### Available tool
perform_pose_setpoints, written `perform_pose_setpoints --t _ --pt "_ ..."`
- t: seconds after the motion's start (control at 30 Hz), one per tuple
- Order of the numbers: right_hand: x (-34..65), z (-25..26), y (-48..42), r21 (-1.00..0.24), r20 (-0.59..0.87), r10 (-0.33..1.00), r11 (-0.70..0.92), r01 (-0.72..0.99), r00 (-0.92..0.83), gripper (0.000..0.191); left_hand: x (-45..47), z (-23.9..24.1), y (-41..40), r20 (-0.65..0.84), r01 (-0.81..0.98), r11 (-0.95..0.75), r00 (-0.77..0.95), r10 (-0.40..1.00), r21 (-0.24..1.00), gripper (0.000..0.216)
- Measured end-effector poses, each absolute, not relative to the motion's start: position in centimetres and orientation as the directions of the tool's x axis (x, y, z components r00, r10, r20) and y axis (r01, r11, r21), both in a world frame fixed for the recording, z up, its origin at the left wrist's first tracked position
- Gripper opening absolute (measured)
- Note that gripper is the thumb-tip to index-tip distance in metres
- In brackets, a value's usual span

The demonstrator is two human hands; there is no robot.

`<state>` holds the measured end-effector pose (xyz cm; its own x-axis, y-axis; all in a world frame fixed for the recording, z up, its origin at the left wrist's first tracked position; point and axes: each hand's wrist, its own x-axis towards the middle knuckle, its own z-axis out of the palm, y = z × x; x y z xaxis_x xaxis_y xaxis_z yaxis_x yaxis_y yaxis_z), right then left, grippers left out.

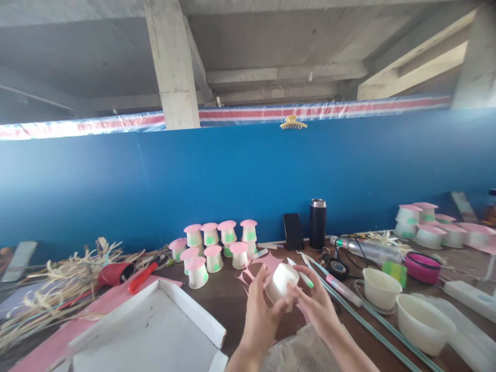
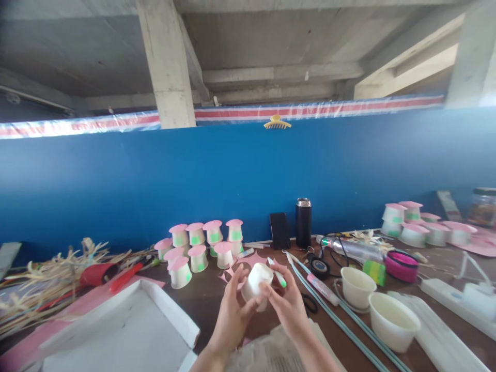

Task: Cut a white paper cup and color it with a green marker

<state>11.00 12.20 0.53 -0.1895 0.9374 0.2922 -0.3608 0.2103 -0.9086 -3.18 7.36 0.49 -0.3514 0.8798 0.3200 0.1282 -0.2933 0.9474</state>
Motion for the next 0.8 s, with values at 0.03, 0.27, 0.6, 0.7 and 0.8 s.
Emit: perform_pose_setpoints --t 0.03,0.27,0.6,0.7,0.8 --pt "11.1 0.8 12.3 -0.900 0.273 0.952 0.203 -0.385 -0.138 0.052 -3.3 0.5 7.5 0.279 0.071 -0.273 -0.395 0.875 0.959 0.063" --pt "11.7 1.5 12.6 -0.884 0.248 0.965 0.263 -0.385 0.090 0.061 -2.2 -0.2 8.1 -0.026 -0.455 -0.052 -0.163 0.986 0.889 0.048" --pt "11.2 -0.1 13.1 -0.916 0.331 0.943 0.317 -0.246 -0.017 0.053 -1.1 -0.9 8.6 -0.083 -0.763 -0.031 -0.111 0.990 0.645 0.030" --pt "11.8 -0.5 13.4 -0.886 0.445 0.893 0.450 -0.114 0.069 0.042 -2.0 -1.0 8.9 -0.198 -0.831 -0.055 -0.195 0.961 0.553 0.016" --pt "12.1 -0.7 13.2 -0.838 0.544 0.833 0.544 0.023 0.104 0.033 -2.3 -0.9 9.0 -0.243 -0.875 -0.097 -0.236 0.941 0.475 0.008"
